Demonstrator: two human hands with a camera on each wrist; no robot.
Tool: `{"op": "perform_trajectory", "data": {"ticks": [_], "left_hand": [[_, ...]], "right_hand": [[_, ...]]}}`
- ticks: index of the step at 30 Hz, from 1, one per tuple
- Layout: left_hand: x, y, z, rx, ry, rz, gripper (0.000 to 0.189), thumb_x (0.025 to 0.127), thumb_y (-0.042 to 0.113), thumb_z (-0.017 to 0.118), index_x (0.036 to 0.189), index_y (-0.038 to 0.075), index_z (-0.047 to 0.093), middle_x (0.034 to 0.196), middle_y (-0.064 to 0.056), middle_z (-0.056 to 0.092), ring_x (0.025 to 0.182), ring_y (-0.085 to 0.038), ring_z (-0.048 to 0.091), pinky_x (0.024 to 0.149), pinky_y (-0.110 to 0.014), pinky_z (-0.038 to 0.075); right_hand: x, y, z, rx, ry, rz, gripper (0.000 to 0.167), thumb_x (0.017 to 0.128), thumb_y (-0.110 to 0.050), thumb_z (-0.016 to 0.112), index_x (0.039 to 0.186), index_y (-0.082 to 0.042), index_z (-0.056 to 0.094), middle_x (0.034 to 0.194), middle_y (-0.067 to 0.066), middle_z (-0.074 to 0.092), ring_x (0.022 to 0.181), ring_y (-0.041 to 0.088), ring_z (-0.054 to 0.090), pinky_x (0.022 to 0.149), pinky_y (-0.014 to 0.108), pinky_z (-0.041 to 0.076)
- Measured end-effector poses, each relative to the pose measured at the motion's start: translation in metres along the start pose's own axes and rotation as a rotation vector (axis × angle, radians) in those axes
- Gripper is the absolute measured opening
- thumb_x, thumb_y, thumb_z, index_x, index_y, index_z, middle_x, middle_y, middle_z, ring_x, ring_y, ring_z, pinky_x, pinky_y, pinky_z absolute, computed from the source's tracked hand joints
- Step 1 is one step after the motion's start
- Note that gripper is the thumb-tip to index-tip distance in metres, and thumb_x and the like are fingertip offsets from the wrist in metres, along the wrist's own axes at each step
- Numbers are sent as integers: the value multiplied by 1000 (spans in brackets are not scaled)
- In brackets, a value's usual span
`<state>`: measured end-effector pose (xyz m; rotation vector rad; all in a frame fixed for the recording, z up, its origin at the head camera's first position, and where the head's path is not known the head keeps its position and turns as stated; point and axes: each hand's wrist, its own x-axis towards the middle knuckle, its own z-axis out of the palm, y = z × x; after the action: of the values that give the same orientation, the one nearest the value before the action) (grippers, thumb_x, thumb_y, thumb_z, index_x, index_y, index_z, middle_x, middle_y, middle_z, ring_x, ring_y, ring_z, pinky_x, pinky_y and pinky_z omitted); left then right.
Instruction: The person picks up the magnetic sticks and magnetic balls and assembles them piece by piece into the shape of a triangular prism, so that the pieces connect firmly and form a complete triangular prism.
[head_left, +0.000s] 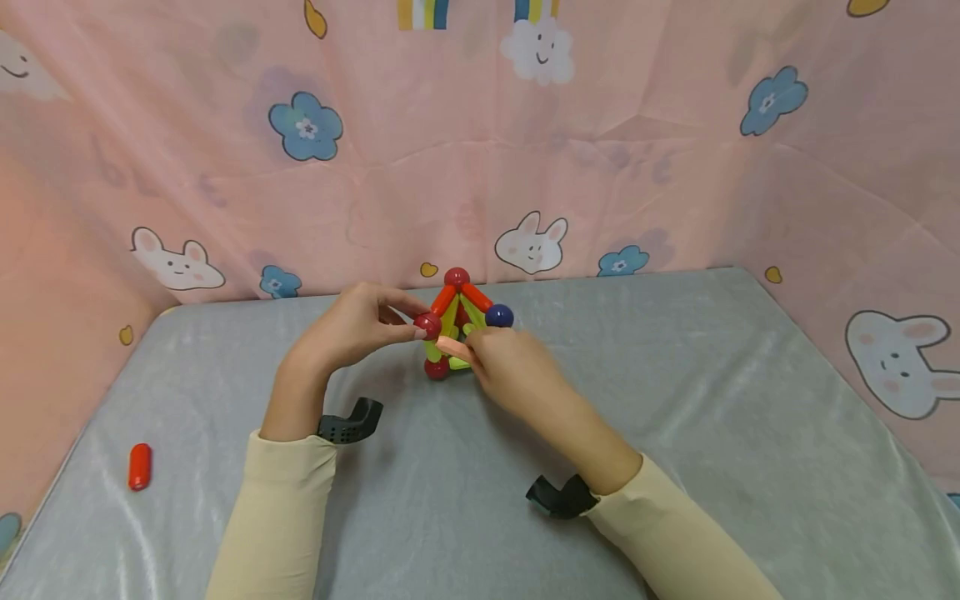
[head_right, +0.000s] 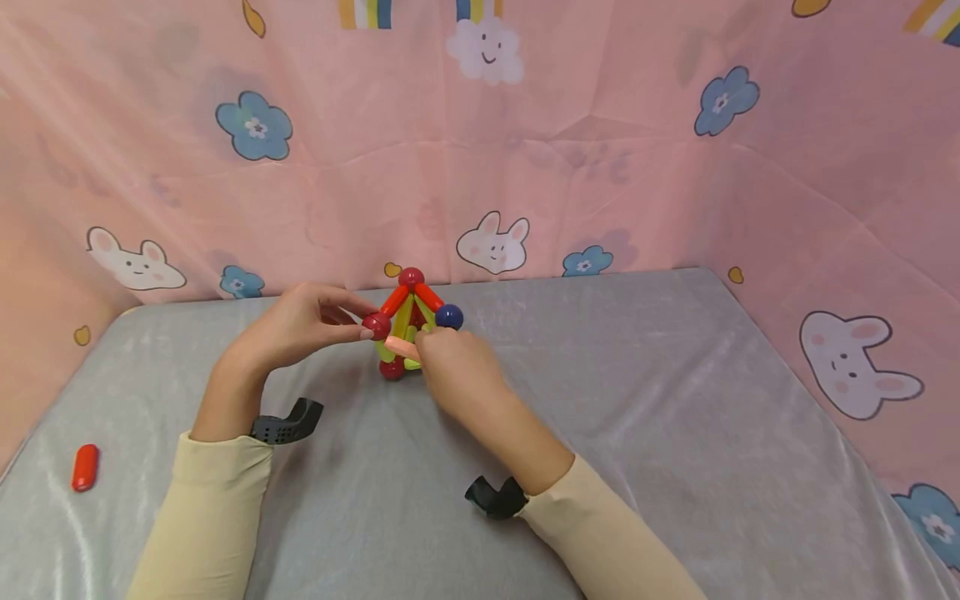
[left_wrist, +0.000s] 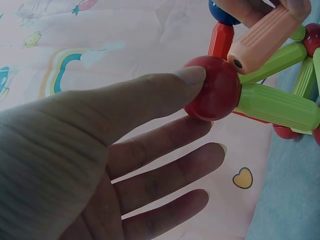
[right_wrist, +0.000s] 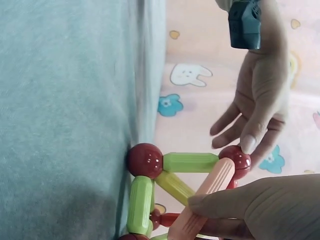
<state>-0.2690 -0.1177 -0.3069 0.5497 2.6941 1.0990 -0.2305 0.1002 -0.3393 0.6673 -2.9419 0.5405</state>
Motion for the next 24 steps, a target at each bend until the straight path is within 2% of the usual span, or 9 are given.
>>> {"op": "perform_trajectory", "data": {"ticks": [7, 15, 20, 24], "left_hand": [[0, 1, 0, 10, -1, 10, 26, 89, 26, 79, 113, 18, 78, 108, -5, 77, 94, -21, 73, 88, -43, 59], [0, -1, -1, 14, 5, 8, 26, 88, 25, 79, 114, 18, 78, 110, -5, 77, 94, -22, 73, 88, -43, 59], [-2, -1, -2, 23, 17, -3, 26, 88, 25, 80, 113, 18, 78, 109, -4, 77, 93, -22, 73, 87, -42, 60], [-1, 3, 1, 57, 14, 19, 27, 88, 26, 80, 113, 19, 77, 109, -2, 75, 96, -22, 70, 84, -40, 60]], "right_hand": [[-1, -1, 2, -34, 12, 17, 20, 97, -26, 68, 91, -6, 72, 67, 5, 61, 59, 18, 54, 56, 25, 49], [2, -5, 6, -103, 33, 17, 23, 96, -28, 70, 98, -6, 71, 68, 5, 63, 56, 19, 56, 55, 26, 53], [2, -1, 15, -143, 118, -63, 19, 91, -20, 76, 99, -4, 72, 65, 5, 62, 52, 19, 54, 52, 25, 51], [-1, 8, 21, -201, 247, -142, 20, 87, -22, 81, 92, -5, 72, 59, 4, 59, 48, 19, 52, 47, 25, 47]]}}
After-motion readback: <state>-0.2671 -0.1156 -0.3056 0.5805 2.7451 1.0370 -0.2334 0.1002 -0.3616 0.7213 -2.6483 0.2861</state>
